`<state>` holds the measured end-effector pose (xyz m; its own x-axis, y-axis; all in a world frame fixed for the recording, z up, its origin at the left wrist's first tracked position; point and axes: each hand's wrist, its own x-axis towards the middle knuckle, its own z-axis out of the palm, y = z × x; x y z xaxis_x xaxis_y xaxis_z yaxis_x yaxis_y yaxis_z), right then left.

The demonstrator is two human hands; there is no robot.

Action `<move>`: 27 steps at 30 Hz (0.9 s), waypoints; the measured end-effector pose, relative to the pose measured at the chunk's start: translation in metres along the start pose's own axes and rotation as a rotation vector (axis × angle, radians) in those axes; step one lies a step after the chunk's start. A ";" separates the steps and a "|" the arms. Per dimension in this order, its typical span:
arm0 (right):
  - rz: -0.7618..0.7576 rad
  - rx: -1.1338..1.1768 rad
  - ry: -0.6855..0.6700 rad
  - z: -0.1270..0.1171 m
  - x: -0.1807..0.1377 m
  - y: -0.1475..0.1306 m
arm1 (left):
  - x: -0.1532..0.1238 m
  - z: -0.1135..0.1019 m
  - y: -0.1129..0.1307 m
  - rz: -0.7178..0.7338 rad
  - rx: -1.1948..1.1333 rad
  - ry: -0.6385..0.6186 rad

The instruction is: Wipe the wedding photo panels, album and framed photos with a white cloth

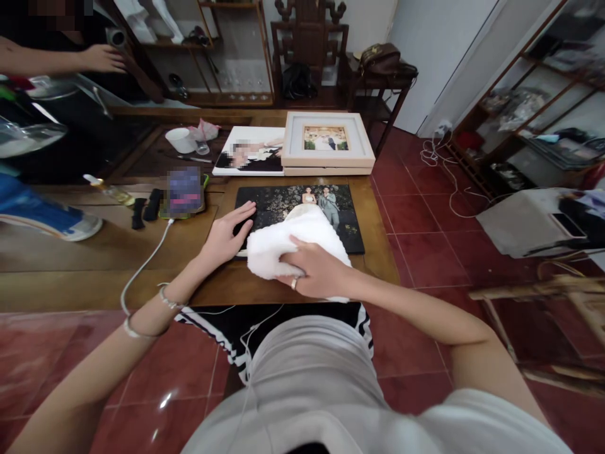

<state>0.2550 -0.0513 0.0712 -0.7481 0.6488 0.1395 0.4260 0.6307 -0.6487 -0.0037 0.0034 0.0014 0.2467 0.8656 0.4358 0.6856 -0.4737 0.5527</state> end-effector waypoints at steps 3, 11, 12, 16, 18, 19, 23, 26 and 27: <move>0.006 0.045 -0.005 -0.008 0.006 0.009 | 0.000 0.000 -0.001 0.013 0.000 0.004; 0.187 0.058 0.218 -0.048 0.084 0.083 | 0.000 0.000 0.001 0.005 0.003 0.000; 0.198 0.058 0.243 -0.051 0.093 0.091 | 0.000 0.000 0.001 0.003 0.003 0.000; 0.195 0.032 0.292 -0.054 0.114 0.104 | 0.000 0.000 0.002 0.009 0.004 0.002; 0.181 -0.015 0.282 -0.049 0.111 0.098 | 0.000 0.000 0.002 0.015 0.005 0.003; 0.173 -0.040 0.268 -0.045 0.107 0.092 | 0.000 0.000 0.002 0.017 0.005 0.003; 0.117 -0.109 0.178 -0.024 0.070 0.055 | 0.000 0.001 0.001 0.027 0.002 0.008; 0.057 -0.108 0.082 -0.010 0.034 0.025 | 0.000 0.001 0.001 0.026 -0.001 0.008; 0.037 -0.098 0.045 -0.007 0.024 0.017 | 0.000 0.001 0.001 0.023 0.000 0.005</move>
<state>0.2480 -0.0221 0.0688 -0.7083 0.6894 0.1518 0.5023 0.6433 -0.5777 -0.0027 0.0030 0.0010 0.2590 0.8535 0.4522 0.6799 -0.4936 0.5423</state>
